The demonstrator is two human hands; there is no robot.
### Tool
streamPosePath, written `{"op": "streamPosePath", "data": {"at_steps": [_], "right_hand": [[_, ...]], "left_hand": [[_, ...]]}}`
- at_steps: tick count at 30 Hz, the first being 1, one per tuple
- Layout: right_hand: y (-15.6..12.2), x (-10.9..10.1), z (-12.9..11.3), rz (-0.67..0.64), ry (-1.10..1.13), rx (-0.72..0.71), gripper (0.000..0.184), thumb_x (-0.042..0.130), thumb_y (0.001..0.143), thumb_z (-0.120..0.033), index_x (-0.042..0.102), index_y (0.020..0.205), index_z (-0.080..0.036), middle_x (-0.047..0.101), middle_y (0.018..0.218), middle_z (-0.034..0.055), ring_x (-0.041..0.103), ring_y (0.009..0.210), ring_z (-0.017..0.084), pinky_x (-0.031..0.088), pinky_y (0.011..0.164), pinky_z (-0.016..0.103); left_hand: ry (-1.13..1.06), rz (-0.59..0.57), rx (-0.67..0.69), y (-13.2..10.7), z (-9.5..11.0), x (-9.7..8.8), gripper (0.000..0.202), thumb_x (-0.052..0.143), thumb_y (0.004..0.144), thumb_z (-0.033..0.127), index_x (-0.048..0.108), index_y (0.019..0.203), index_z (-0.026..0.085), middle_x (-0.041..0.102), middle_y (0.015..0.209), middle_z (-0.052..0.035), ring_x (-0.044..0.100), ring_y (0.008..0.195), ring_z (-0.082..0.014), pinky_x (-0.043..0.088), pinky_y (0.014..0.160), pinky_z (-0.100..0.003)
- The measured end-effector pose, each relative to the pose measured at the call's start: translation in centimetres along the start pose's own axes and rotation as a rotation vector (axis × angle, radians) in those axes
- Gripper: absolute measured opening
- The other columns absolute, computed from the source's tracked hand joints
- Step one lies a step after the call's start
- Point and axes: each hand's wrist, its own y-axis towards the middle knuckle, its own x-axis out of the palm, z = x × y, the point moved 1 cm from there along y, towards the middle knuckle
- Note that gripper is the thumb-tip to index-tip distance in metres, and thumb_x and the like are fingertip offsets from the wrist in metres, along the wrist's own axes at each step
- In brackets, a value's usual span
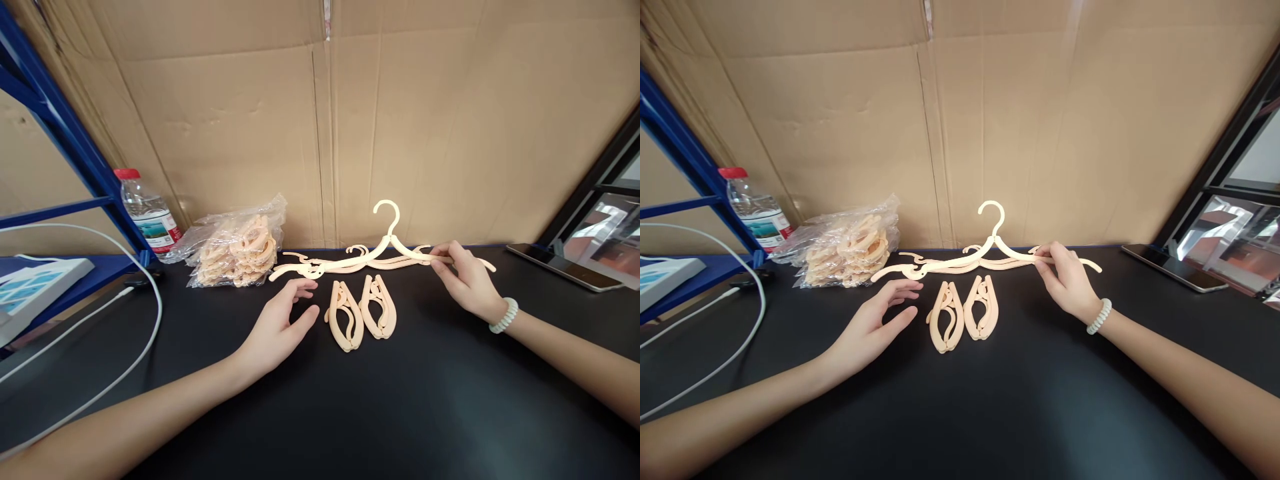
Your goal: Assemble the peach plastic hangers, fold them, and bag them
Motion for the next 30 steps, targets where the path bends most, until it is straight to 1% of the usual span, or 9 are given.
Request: {"op": "streamPosePath", "data": {"at_steps": [3, 7, 11, 15, 19, 23, 27, 30], "right_hand": [[-0.1, -0.2, 0.0, 0.030, -0.070, -0.080, 0.010, 0.044, 0.095, -0.035, 0.047, 0.093, -0.025, 0.068, 0.088, 0.0075, 0.063, 0.079, 0.028, 0.044, 0.074, 0.043], [-0.1, -0.3, -0.4, 0.015, -0.100, -0.180, 0.007, 0.043, 0.095, -0.029, 0.048, 0.094, -0.024, 0.065, 0.088, 0.0066, 0.060, 0.075, 0.025, 0.042, 0.071, 0.040], [-0.2, -0.3, -0.8, -0.020, -0.140, -0.311, 0.005, 0.042, 0.096, -0.023, 0.047, 0.094, -0.023, 0.061, 0.087, 0.0063, 0.057, 0.075, 0.023, 0.039, 0.070, 0.039], [-0.4, -0.2, -1.5, -0.056, -0.161, -0.414, 0.006, 0.043, 0.095, -0.017, 0.047, 0.094, -0.022, 0.062, 0.088, 0.0069, 0.055, 0.078, 0.023, 0.037, 0.069, 0.038], [-0.4, -0.2, -2.3, -0.069, -0.156, -0.468, 0.008, 0.044, 0.093, -0.016, 0.049, 0.092, -0.022, 0.061, 0.082, 0.0052, 0.052, 0.073, 0.022, 0.035, 0.067, 0.037], [-0.4, -0.3, -2.8, -0.079, -0.159, -0.517, 0.008, 0.045, 0.093, -0.015, 0.048, 0.092, -0.022, 0.060, 0.081, 0.0047, 0.052, 0.073, 0.022, 0.035, 0.069, 0.037], [-0.4, -0.3, -3.1, -0.118, -0.173, -0.555, 0.009, 0.043, 0.093, -0.016, 0.049, 0.091, -0.022, 0.060, 0.079, 0.0042, 0.052, 0.072, 0.021, 0.036, 0.071, 0.037], [-0.5, -0.2, -3.4, -0.147, -0.198, -0.594, 0.011, 0.043, 0.092, -0.014, 0.049, 0.092, -0.022, 0.060, 0.078, 0.0039, 0.051, 0.072, 0.021, 0.036, 0.072, 0.037]], "left_hand": [[-0.057, 0.025, -0.001, -0.1, 0.1, 0.0, 0.037, 0.053, 0.090, 0.034, 0.047, 0.125, 0.024, 0.062, 0.124, -0.0102, 0.064, 0.108, -0.0250, 0.048, 0.099, -0.050], [-0.108, 0.042, -0.009, -0.2, 0.2, 0.1, 0.049, 0.053, 0.092, 0.033, 0.037, 0.136, 0.023, 0.059, 0.127, -0.0117, 0.064, 0.106, -0.0232, 0.049, 0.097, -0.047], [-0.164, 0.059, -0.020, -0.3, 0.3, 0.1, 0.054, 0.052, 0.093, 0.033, 0.029, 0.141, 0.024, 0.059, 0.127, -0.0114, 0.066, 0.098, -0.0204, 0.051, 0.094, -0.044], [-0.220, 0.064, 0.005, -0.3, 0.5, 0.0, 0.053, 0.052, 0.093, 0.032, 0.029, 0.140, 0.024, 0.059, 0.124, -0.0115, 0.067, 0.093, -0.0191, 0.052, 0.091, -0.043], [-0.292, 0.062, 0.020, -0.4, 0.9, 0.0, 0.055, 0.054, 0.093, 0.030, 0.027, 0.140, 0.026, 0.057, 0.126, -0.0112, 0.067, 0.092, -0.0188, 0.053, 0.091, -0.042], [-0.417, 0.096, 0.021, -0.3, 1.1, 0.1, 0.048, 0.059, 0.090, 0.028, 0.033, 0.131, 0.027, 0.053, 0.128, -0.0104, 0.068, 0.093, -0.0186, 0.054, 0.090, -0.041], [-0.535, 0.141, 0.016, -0.3, 0.9, 0.1, 0.040, 0.064, 0.087, 0.030, 0.039, 0.118, 0.025, 0.058, 0.120, -0.0089, 0.069, 0.090, -0.0187, 0.054, 0.089, -0.041], [-0.579, 0.149, 0.003, -0.3, 0.7, 0.1, 0.039, 0.065, 0.087, 0.033, 0.038, 0.115, 0.024, 0.064, 0.114, -0.0084, 0.070, 0.085, -0.0176, 0.054, 0.087, -0.039]]}}
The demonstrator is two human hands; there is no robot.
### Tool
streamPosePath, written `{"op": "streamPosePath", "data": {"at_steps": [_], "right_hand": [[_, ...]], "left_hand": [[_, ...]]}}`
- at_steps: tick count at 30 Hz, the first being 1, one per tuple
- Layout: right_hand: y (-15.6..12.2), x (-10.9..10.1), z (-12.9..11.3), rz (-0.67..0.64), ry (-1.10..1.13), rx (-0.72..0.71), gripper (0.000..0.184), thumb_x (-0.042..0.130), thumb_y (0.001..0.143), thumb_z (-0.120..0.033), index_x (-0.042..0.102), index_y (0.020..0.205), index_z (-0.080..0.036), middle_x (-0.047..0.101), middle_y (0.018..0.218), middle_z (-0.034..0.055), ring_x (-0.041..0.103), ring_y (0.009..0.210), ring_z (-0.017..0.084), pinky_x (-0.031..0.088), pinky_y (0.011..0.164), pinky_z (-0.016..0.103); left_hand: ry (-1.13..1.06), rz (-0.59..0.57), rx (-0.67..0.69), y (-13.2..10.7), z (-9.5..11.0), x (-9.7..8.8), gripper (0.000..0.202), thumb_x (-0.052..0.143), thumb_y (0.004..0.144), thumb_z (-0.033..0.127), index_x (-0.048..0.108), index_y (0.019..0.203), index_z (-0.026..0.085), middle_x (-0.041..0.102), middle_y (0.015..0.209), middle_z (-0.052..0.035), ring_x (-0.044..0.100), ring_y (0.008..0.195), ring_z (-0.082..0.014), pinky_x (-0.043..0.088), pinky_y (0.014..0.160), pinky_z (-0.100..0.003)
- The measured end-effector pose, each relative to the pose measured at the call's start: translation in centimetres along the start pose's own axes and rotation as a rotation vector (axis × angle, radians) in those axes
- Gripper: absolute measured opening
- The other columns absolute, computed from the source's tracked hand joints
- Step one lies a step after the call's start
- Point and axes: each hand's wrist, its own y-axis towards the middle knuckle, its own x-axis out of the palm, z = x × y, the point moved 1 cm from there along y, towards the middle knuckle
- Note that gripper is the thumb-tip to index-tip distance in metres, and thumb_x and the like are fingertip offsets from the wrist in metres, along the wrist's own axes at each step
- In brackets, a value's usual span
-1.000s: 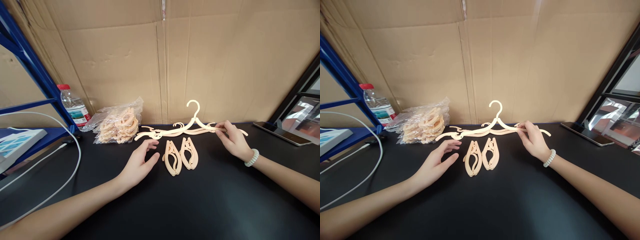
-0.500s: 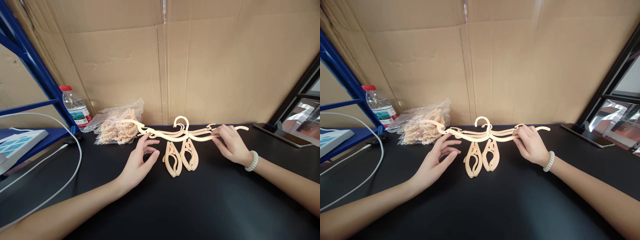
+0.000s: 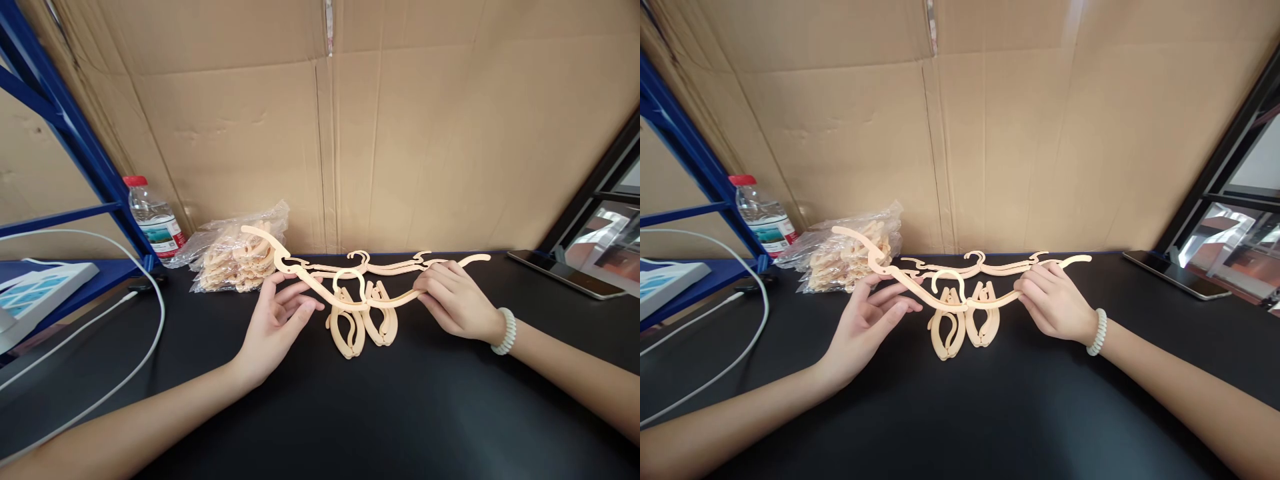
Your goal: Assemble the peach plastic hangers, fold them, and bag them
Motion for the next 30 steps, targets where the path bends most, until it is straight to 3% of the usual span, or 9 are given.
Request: {"op": "streamPosePath", "data": {"at_steps": [6, 11, 17, 21, 24, 30], "right_hand": [[0.2, 0.1, -0.3, -0.019, 0.001, -0.019, 0.011, 0.043, 0.093, -0.012, 0.049, 0.093, -0.021, 0.059, 0.077, 0.0040, 0.048, 0.071, 0.021, 0.034, 0.068, 0.035], [0.4, 0.1, -0.7, -0.018, 0.044, -0.022, 0.012, 0.042, 0.094, -0.014, 0.051, 0.093, -0.022, 0.060, 0.077, 0.0038, 0.050, 0.069, 0.020, 0.035, 0.065, 0.034], [0.2, 0.4, -0.6, -0.008, 0.020, -0.015, 0.012, 0.041, 0.095, -0.014, 0.051, 0.094, -0.022, 0.061, 0.078, 0.0048, 0.050, 0.069, 0.020, 0.035, 0.064, 0.034], [0.0, 0.7, -0.3, 0.014, 0.021, 0.022, 0.012, 0.041, 0.096, -0.013, 0.050, 0.099, -0.021, 0.060, 0.079, 0.0051, 0.050, 0.069, 0.020, 0.037, 0.064, 0.034], [-0.1, 0.7, 0.0, 0.034, 0.031, 0.058, 0.011, 0.042, 0.097, -0.015, 0.051, 0.102, -0.020, 0.060, 0.081, 0.0059, 0.051, 0.071, 0.021, 0.040, 0.064, 0.034], [-0.1, 0.7, 0.4, -0.017, -0.001, 0.035, 0.017, 0.043, 0.098, -0.016, 0.055, 0.111, -0.020, 0.064, 0.089, 0.0084, 0.056, 0.081, 0.023, 0.045, 0.073, 0.038]], "left_hand": [[-0.011, 0.044, 0.051, -0.1, 0.4, 0.2, 0.035, 0.064, 0.090, 0.030, 0.038, 0.112, 0.024, 0.071, 0.096, -0.0038, 0.067, 0.075, -0.0145, 0.054, 0.080, -0.034], [0.072, 0.102, 0.101, -0.3, 0.8, 0.5, 0.029, 0.057, 0.094, 0.033, 0.044, 0.117, 0.022, 0.065, 0.082, -0.0006, 0.063, 0.073, -0.0156, 0.053, 0.078, -0.034], [0.184, 0.028, 0.105, -0.6, 0.4, 0.4, 0.036, 0.043, 0.101, 0.035, 0.039, 0.135, 0.023, 0.060, 0.093, -0.0013, 0.058, 0.069, -0.0128, 0.051, 0.077, -0.033], [0.190, 0.045, 0.102, -0.4, 0.3, 0.4, 0.029, 0.044, 0.101, 0.033, 0.043, 0.128, 0.022, 0.061, 0.097, -0.0024, 0.058, 0.069, -0.0124, 0.050, 0.077, -0.032], [0.177, 0.072, 0.110, -0.3, 0.4, 0.3, 0.030, 0.048, 0.099, 0.032, 0.043, 0.126, 0.022, 0.061, 0.094, -0.0018, 0.059, 0.070, -0.0128, 0.051, 0.074, -0.031], [0.164, 0.084, 0.097, -0.6, 0.5, 0.2, 0.037, 0.051, 0.098, 0.030, 0.040, 0.134, 0.024, 0.064, 0.085, 0.0012, 0.065, 0.076, -0.0133, 0.053, 0.083, -0.031]]}}
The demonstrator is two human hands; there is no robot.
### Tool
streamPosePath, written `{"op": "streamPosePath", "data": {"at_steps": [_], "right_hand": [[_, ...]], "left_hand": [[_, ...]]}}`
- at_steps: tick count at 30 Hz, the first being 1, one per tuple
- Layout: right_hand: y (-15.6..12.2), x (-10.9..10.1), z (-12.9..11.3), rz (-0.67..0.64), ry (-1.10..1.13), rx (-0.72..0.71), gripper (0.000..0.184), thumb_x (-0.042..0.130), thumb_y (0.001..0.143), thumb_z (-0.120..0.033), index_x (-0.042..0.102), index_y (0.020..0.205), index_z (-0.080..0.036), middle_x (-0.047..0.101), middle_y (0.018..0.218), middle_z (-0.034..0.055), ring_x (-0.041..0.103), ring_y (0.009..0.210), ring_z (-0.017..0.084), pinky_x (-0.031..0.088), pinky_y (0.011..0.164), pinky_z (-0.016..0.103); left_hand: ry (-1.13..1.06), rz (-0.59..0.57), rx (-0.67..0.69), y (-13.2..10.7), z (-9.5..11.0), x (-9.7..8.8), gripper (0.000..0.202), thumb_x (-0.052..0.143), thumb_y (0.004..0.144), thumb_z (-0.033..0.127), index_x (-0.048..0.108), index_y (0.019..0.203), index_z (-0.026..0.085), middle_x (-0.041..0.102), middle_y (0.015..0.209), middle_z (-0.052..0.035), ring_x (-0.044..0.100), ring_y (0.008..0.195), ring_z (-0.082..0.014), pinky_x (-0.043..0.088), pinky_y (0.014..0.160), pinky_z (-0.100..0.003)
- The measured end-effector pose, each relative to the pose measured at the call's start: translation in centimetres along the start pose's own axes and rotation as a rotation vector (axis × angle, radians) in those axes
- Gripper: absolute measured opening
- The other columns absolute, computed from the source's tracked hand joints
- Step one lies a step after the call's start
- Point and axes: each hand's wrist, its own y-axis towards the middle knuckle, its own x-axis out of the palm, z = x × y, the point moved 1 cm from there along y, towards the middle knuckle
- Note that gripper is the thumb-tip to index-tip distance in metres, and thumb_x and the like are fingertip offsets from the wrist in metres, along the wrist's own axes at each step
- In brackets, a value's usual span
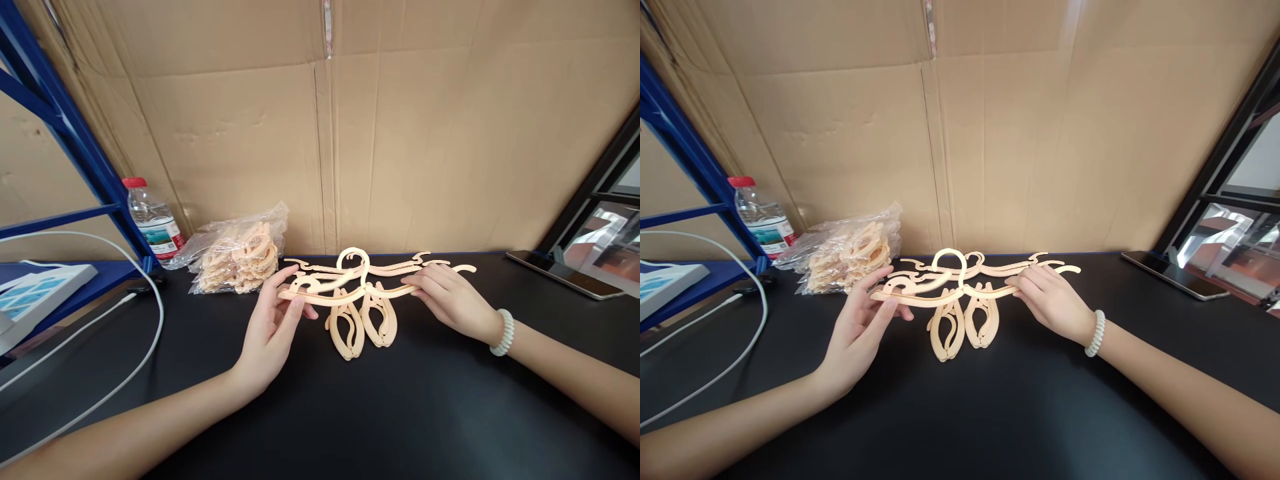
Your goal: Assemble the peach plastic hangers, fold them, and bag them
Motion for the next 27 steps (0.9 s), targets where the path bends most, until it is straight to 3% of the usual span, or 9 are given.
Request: {"op": "streamPosePath", "data": {"at_steps": [4, 7, 14, 17, 20, 23, 27], "right_hand": [[0.18, -0.31, 0.05, -0.030, -0.113, -0.003, 0.023, 0.043, 0.098, -0.014, 0.059, 0.114, -0.020, 0.065, 0.094, 0.0104, 0.056, 0.088, 0.025, 0.046, 0.079, 0.040], [0.35, -0.66, -0.16, 0.033, -0.295, 0.031, 0.019, 0.049, 0.096, -0.017, 0.065, 0.107, -0.020, 0.065, 0.101, 0.0125, 0.057, 0.094, 0.027, 0.045, 0.078, 0.040], [0.23, -0.89, -0.69, 0.127, -0.463, 0.079, 0.025, 0.047, 0.094, -0.009, 0.066, 0.108, -0.018, 0.059, 0.111, 0.0138, 0.057, 0.068, 0.016, 0.046, 0.060, 0.029], [0.06, -0.82, -0.58, 0.123, -0.417, 0.057, 0.030, 0.046, 0.091, -0.004, 0.065, 0.110, -0.018, 0.055, 0.123, 0.0167, 0.063, 0.088, 0.023, 0.051, 0.072, 0.035], [-0.17, -0.75, -0.47, 0.146, -0.296, 0.019, 0.036, 0.044, 0.088, 0.000, 0.064, 0.112, -0.019, 0.049, 0.134, 0.0169, 0.060, 0.110, 0.030, 0.053, 0.083, 0.041], [-0.32, -0.67, -0.55, 0.167, -0.144, -0.004, 0.040, 0.042, 0.087, 0.003, 0.060, 0.114, -0.021, 0.049, 0.135, 0.0159, 0.061, 0.112, 0.028, 0.055, 0.082, 0.038], [-0.22, -0.46, -0.55, 0.131, 0.121, 0.025, 0.030, 0.045, 0.092, -0.003, 0.057, 0.114, -0.021, 0.060, 0.123, 0.0138, 0.062, 0.111, 0.025, 0.056, 0.088, 0.039]], "left_hand": [[-0.047, 0.002, 0.003, 0.03, -0.07, 0.02, 0.018, 0.055, 0.097, 0.029, 0.055, 0.113, 0.024, 0.063, 0.091, 0.0010, 0.067, 0.075, -0.0116, 0.056, 0.078, -0.027], [-0.103, -0.017, -0.006, 0.17, -0.09, 0.15, 0.015, 0.056, 0.096, 0.029, 0.058, 0.109, 0.022, 0.064, 0.095, 0.0000, 0.068, 0.079, -0.0118, 0.058, 0.079, -0.026], [-0.111, -0.019, 0.028, 0.18, 0.06, 0.12, 0.016, 0.056, 0.095, 0.026, 0.059, 0.111, 0.021, 0.066, 0.092, 0.0005, 0.069, 0.079, -0.0116, 0.061, 0.079, -0.026], [-0.119, -0.038, 0.023, 0.13, -0.08, 0.12, 0.016, 0.056, 0.096, 0.025, 0.058, 0.111, 0.022, 0.066, 0.092, 0.0009, 0.070, 0.077, -0.0114, 0.062, 0.078, -0.026], [-0.131, -0.026, 0.014, 0.15, -0.22, 0.12, 0.016, 0.056, 0.095, 0.027, 0.059, 0.111, 0.022, 0.066, 0.095, 0.0007, 0.070, 0.079, -0.0117, 0.062, 0.079, -0.027], [-0.131, -0.005, -0.018, 0.27, -0.30, 0.08, 0.017, 0.056, 0.095, 0.029, 0.059, 0.110, 0.022, 0.065, 0.094, 0.0009, 0.070, 0.078, -0.0116, 0.063, 0.079, -0.028], [-0.127, 0.024, -0.065, 0.46, -0.38, -0.02, 0.019, 0.059, 0.094, 0.032, 0.058, 0.110, 0.021, 0.063, 0.094, 0.0012, 0.069, 0.075, -0.0114, 0.063, 0.077, -0.028]]}}
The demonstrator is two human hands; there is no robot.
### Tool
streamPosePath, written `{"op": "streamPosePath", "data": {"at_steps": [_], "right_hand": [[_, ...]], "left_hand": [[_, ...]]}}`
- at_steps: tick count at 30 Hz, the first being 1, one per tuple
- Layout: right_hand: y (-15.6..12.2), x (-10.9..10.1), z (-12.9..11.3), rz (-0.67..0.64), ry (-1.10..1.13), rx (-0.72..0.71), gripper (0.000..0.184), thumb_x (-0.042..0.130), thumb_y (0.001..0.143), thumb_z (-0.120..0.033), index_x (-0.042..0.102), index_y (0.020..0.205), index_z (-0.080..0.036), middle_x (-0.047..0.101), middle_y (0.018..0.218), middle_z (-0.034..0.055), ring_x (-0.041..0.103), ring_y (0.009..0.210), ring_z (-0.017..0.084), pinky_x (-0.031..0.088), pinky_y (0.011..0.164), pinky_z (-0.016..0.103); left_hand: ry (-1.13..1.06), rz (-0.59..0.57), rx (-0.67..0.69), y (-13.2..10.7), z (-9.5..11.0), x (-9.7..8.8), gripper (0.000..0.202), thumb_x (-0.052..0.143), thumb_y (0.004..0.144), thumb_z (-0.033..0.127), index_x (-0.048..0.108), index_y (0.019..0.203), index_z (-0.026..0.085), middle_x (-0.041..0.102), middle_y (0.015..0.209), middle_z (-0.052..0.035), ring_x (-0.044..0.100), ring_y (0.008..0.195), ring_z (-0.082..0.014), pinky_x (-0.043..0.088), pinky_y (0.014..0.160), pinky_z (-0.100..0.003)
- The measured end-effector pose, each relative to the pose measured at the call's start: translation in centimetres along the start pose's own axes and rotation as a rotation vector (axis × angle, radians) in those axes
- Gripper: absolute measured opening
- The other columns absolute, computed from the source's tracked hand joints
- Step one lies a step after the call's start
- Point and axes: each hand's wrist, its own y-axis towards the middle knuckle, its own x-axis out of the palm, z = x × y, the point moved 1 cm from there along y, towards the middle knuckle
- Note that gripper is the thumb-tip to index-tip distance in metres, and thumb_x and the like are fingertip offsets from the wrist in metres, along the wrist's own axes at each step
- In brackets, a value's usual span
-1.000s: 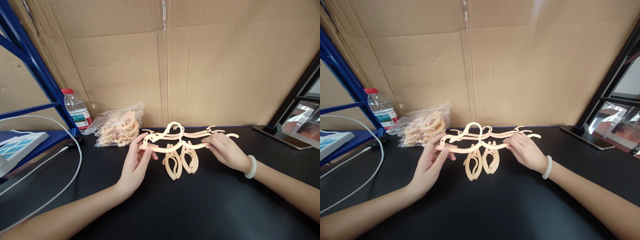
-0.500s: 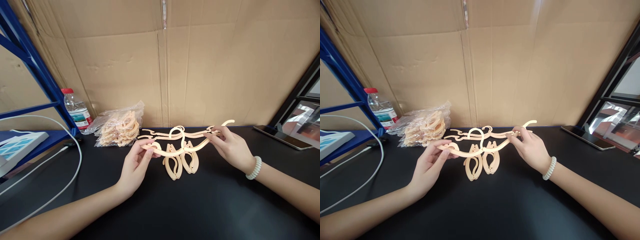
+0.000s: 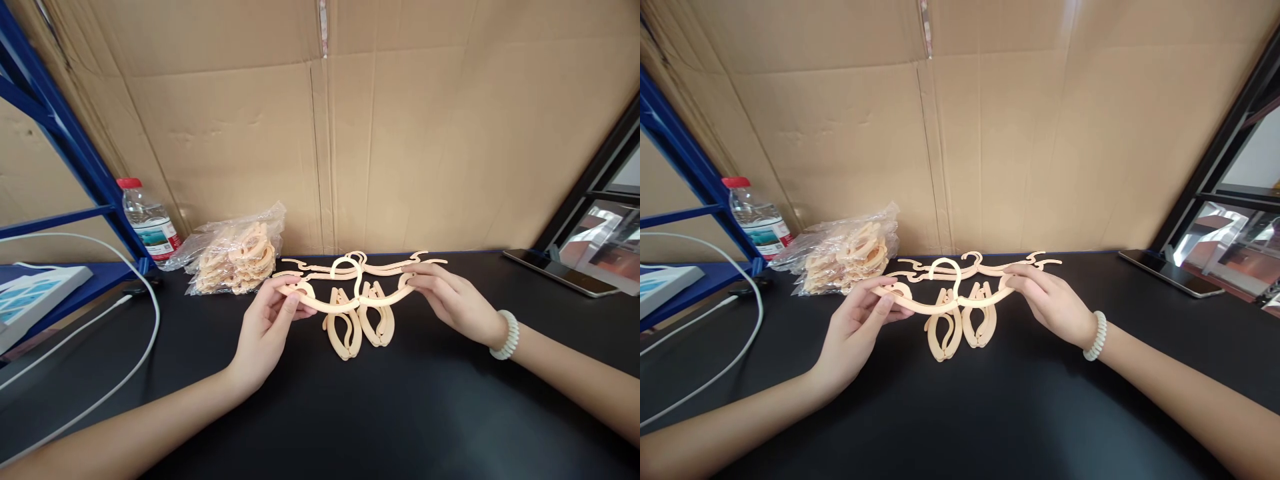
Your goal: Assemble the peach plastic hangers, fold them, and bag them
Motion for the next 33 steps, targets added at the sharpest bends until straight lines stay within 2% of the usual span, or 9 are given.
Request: {"op": "streamPosePath", "data": {"at_steps": [5, 10, 12, 16, 19, 23, 27, 30, 33], "right_hand": [[0.4, 0.1, 0.0, -0.063, 0.446, 0.274, 0.016, 0.056, 0.094, -0.019, 0.063, 0.107, -0.024, 0.067, 0.107, 0.0068, 0.065, 0.104, 0.022, 0.056, 0.091, 0.039], [1.5, -0.4, -2.3, -0.036, 0.904, 0.526, 0.022, 0.063, 0.090, -0.025, 0.065, 0.112, -0.025, 0.063, 0.112, 0.0072, 0.065, 0.098, 0.020, 0.059, 0.082, 0.034], [2.0, -0.6, -3.7, -0.027, 1.046, 0.555, 0.029, 0.064, 0.090, -0.022, 0.062, 0.118, -0.027, 0.061, 0.113, 0.0060, 0.064, 0.095, 0.018, 0.059, 0.077, 0.030], [2.6, -0.5, -6.1, 0.106, 1.288, 0.659, 0.063, 0.068, 0.087, -0.017, 0.038, 0.138, -0.038, 0.060, 0.108, 0.0018, 0.066, 0.084, 0.014, 0.056, 0.062, 0.023], [2.7, -0.1, -7.0, 0.199, 1.332, 0.736, 0.062, 0.071, 0.085, -0.017, 0.039, 0.134, -0.036, 0.062, 0.105, 0.0014, 0.068, 0.084, 0.015, 0.054, 0.057, 0.020], [2.9, 0.0, -8.1, -0.013, 1.293, 0.620, 0.028, 0.066, 0.089, -0.019, 0.055, 0.114, -0.026, 0.065, 0.105, 0.0043, 0.066, 0.099, 0.018, 0.056, 0.082, 0.032], [2.9, -0.4, -9.1, -0.238, 1.248, 0.485, 0.039, 0.060, 0.093, -0.019, 0.049, 0.130, -0.027, 0.059, 0.126, 0.0084, 0.059, 0.115, 0.020, 0.051, 0.096, 0.040], [2.7, -0.7, -9.2, -0.259, 1.218, 0.453, 0.044, 0.053, 0.096, -0.017, 0.042, 0.138, -0.028, 0.059, 0.125, 0.0085, 0.061, 0.110, 0.018, 0.053, 0.094, 0.039], [2.5, -0.7, -9.1, -0.276, 1.105, 0.373, 0.042, 0.051, 0.096, -0.014, 0.048, 0.135, -0.027, 0.061, 0.119, 0.0079, 0.063, 0.100, 0.017, 0.054, 0.089, 0.037]], "left_hand": [[-0.004, 0.015, -0.032, 0.1, 0.1, 0.0, 0.023, 0.058, 0.093, 0.034, 0.055, 0.113, 0.022, 0.062, 0.090, 0.0021, 0.067, 0.075, -0.0106, 0.063, 0.072, -0.025], [-0.006, -0.027, -0.063, -0.2, 0.5, 0.4, 0.029, 0.059, 0.092, 0.035, 0.051, 0.118, 0.023, 0.061, 0.084, 0.0024, 0.065, 0.073, -0.0119, 0.062, 0.060, -0.022], [-0.023, -0.034, -0.078, -0.4, 0.8, 0.8, 0.029, 0.059, 0.092, 0.035, 0.051, 0.117, 0.023, 0.061, 0.082, 0.0026, 0.066, 0.071, -0.0121, 0.062, 0.058, -0.022], [-0.068, -0.065, -0.149, -1.2, 1.3, 1.7, 0.028, 0.059, 0.093, 0.035, 0.049, 0.115, 0.022, 0.062, 0.078, 0.0032, 0.068, 0.069, -0.0131, 0.061, 0.057, -0.021], [-0.085, -0.090, -0.164, -1.8, 1.7, 2.4, 0.027, 0.059, 0.092, 0.034, 0.049, 0.114, 0.021, 0.063, 0.078, 0.0032, 0.068, 0.069, -0.0133, 0.060, 0.056, -0.021], [-0.095, -0.124, -0.185, -2.3, 1.9, 2.8, 0.026, 0.060, 0.091, 0.034, 0.049, 0.111, 0.021, 0.065, 0.079, 0.0027, 0.068, 0.068, -0.0133, 0.062, 0.057, -0.023], [-0.111, -0.113, -0.213, -2.3, 1.7, 2.8, 0.027, 0.062, 0.089, 0.035, 0.049, 0.107, 0.020, 0.066, 0.079, 0.0027, 0.068, 0.066, -0.0123, 0.061, 0.057, -0.022], [-0.119, -0.111, -0.231, -2.2, 1.7, 2.7, 0.028, 0.063, 0.089, 0.036, 0.048, 0.108, 0.021, 0.067, 0.077, 0.0035, 0.068, 0.064, -0.0117, 0.061, 0.056, -0.021], [-0.116, -0.127, -0.242, -2.2, 1.6, 2.7, 0.028, 0.063, 0.089, 0.036, 0.048, 0.108, 0.021, 0.066, 0.076, 0.0041, 0.069, 0.065, -0.0126, 0.061, 0.057, -0.022]]}}
